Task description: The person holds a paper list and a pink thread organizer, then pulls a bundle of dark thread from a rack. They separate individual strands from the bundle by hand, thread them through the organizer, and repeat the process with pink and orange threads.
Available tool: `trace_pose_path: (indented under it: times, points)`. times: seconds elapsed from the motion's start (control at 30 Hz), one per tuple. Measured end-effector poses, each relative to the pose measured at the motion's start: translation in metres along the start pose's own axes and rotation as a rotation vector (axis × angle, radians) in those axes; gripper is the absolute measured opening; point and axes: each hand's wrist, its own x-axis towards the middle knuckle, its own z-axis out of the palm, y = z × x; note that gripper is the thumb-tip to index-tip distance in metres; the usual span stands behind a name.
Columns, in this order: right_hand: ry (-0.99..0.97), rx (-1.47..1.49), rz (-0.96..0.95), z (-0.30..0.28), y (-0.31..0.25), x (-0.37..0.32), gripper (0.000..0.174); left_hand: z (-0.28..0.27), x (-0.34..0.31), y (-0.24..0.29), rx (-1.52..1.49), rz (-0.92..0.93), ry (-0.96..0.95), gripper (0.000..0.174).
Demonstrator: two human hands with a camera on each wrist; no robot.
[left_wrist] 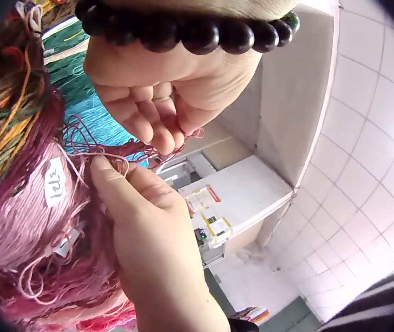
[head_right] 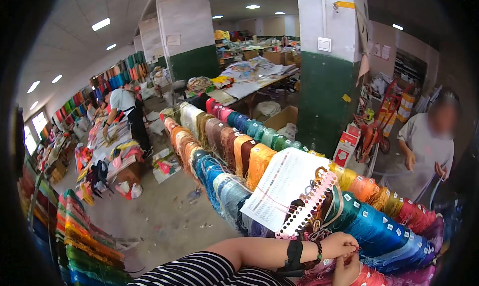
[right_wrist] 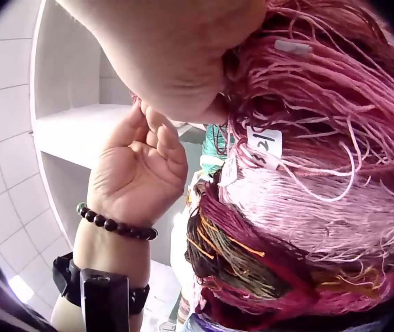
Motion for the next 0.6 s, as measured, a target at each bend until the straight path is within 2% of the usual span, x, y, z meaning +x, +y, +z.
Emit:
trace_pose_path:
  times: [0.07, 0.1, 0.13, 0.2, 0.23, 0.33, 0.4, 0.53, 0.6]
  points:
    - [0.082, 0.227, -0.007, 0.009, 0.007, 0.003, 0.019, 0.001, -0.002, 0.003, 0.021, 0.02, -0.042, 0.017]
    - [0.073, 0.13, 0.039, 0.004, -0.002, 0.001, 0.017, 0.0, -0.004, 0.008, 0.036, 0.031, -0.054, 0.018]
    - [0.043, 0.124, 0.007, 0.004, -0.002, 0.0, 0.017, 0.001, -0.007, 0.013, 0.032, 0.064, -0.039, 0.016]
    - [-0.011, 0.113, -0.06, 0.005, 0.002, 0.002, 0.017, 0.006, 0.003, -0.009, 0.205, 0.419, 0.062, 0.017]
    - [0.033, 0.048, -0.158, 0.009, 0.014, 0.003, 0.019, 0.004, 0.006, -0.015, 0.214, 0.37, 0.057, 0.017]
    - [-0.115, -0.171, -0.069, -0.002, 0.017, 0.003, 0.021, -0.001, -0.001, 0.009, 0.161, 0.165, 0.028, 0.018]
    - [-0.053, -0.136, -0.127, 0.001, 0.018, 0.002, 0.021, -0.003, -0.006, 0.025, 0.044, -0.038, 0.003, 0.019]
    - [0.012, -0.074, -0.153, 0.002, 0.009, 0.001, 0.02, -0.002, -0.005, 0.014, -0.013, 0.026, 0.02, 0.019]
    - [-0.033, -0.005, -0.07, 0.001, 0.009, 0.001, 0.02, -0.002, -0.005, 0.012, -0.007, 0.039, 0.004, 0.019]
